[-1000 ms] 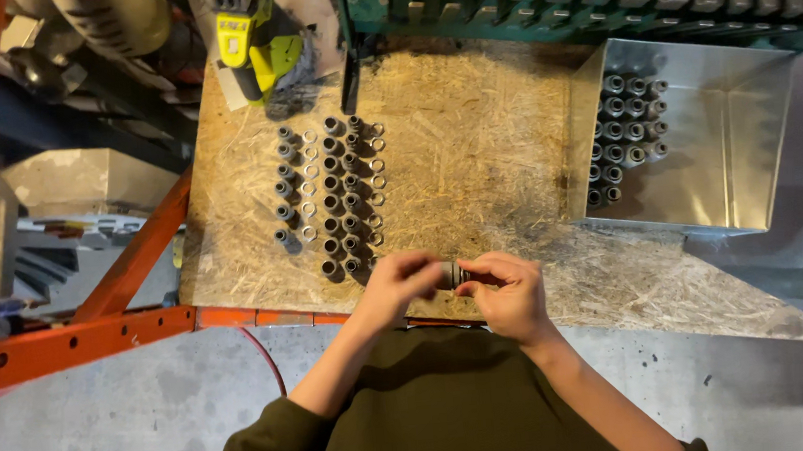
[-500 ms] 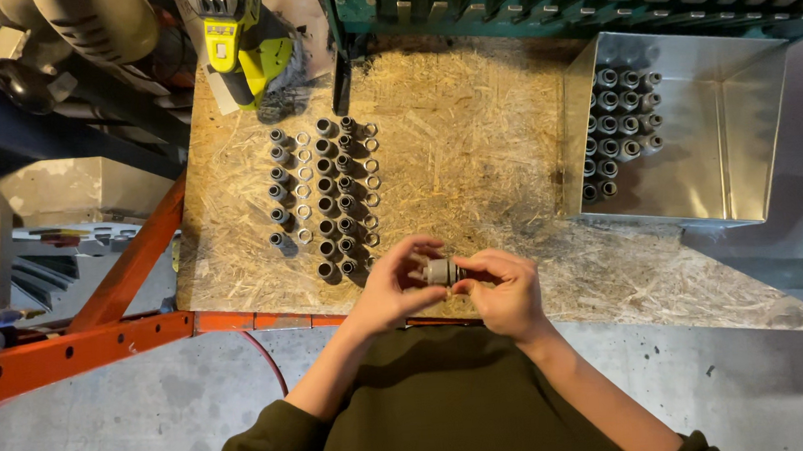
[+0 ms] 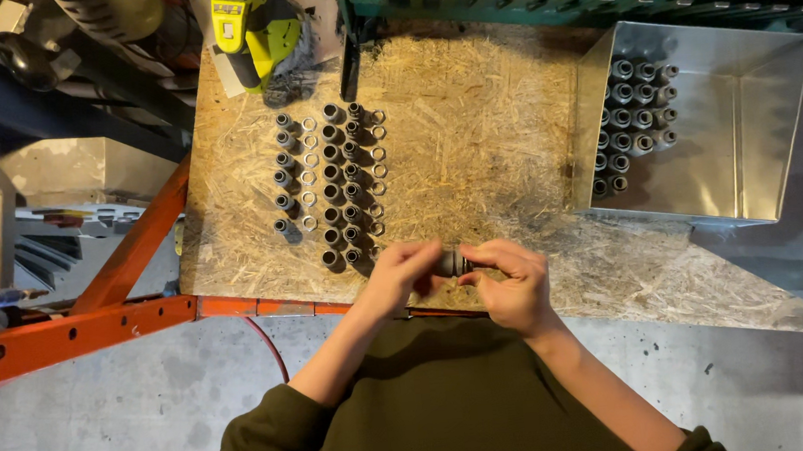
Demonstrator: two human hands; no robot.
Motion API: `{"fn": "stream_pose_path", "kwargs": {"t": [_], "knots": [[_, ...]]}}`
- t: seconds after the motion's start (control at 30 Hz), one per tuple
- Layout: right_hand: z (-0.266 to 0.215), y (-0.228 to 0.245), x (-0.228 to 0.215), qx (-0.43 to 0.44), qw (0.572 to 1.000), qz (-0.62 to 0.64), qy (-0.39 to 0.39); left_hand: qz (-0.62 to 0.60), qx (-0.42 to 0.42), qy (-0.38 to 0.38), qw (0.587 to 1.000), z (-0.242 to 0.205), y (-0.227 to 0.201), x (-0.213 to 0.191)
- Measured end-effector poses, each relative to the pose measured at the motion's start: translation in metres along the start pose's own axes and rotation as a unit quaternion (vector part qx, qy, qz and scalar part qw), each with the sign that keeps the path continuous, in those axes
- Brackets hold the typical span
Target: The person repeatedly picks up small metal tubes and rings from a workbench, screws the rings onto the tubes, and places the assembled units into a metal bin. The process is repeated for multiple units throughout the clip.
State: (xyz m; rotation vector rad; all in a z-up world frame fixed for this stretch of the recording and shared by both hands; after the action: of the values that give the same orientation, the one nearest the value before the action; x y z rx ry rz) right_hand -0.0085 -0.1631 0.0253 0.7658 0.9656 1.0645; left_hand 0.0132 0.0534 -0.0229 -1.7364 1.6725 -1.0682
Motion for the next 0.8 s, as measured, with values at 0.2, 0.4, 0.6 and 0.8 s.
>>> {"fn": "stream_pose_path", "kwargs": {"t": [0.2, 0.4, 0.6, 0.8], "knots": [[0.01, 0.008, -0.003, 0.008, 0.999, 0.033, -0.015, 0.041, 0.267, 0.057, 0.961, -0.013, -0.025, 0.011], [0.008, 0.013, 0.0, -0.034, 0.999, 0.005, -0.018, -0.06, 0.007, -0.014, 0.998, 0.0, -0.01, 0.011], [0.006, 0.001, 0.0, -0.049, 0.998, -0.013, -0.021, -0.015, -0.048, 0.02, 0.999, 0.005, -0.004, 0.01], [0.011, -0.013, -0.009, -0.019, 0.999, 0.013, -0.036, 0.005, 0.249, 0.062, 0.966, 0.011, -0.007, 0.017]]}}
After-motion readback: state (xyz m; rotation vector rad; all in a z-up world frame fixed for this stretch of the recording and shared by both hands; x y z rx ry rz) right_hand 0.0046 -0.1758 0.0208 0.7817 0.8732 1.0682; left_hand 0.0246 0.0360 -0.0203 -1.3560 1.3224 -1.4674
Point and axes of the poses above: each hand's wrist, its own z-axis towards the middle knuckle, its own x-axis out of the palm, y = z × x, the point moved 3 cm from there along z, towards the middle knuckle, and after that the axes turned 6 degrees about -y, right-handed, at the moved point
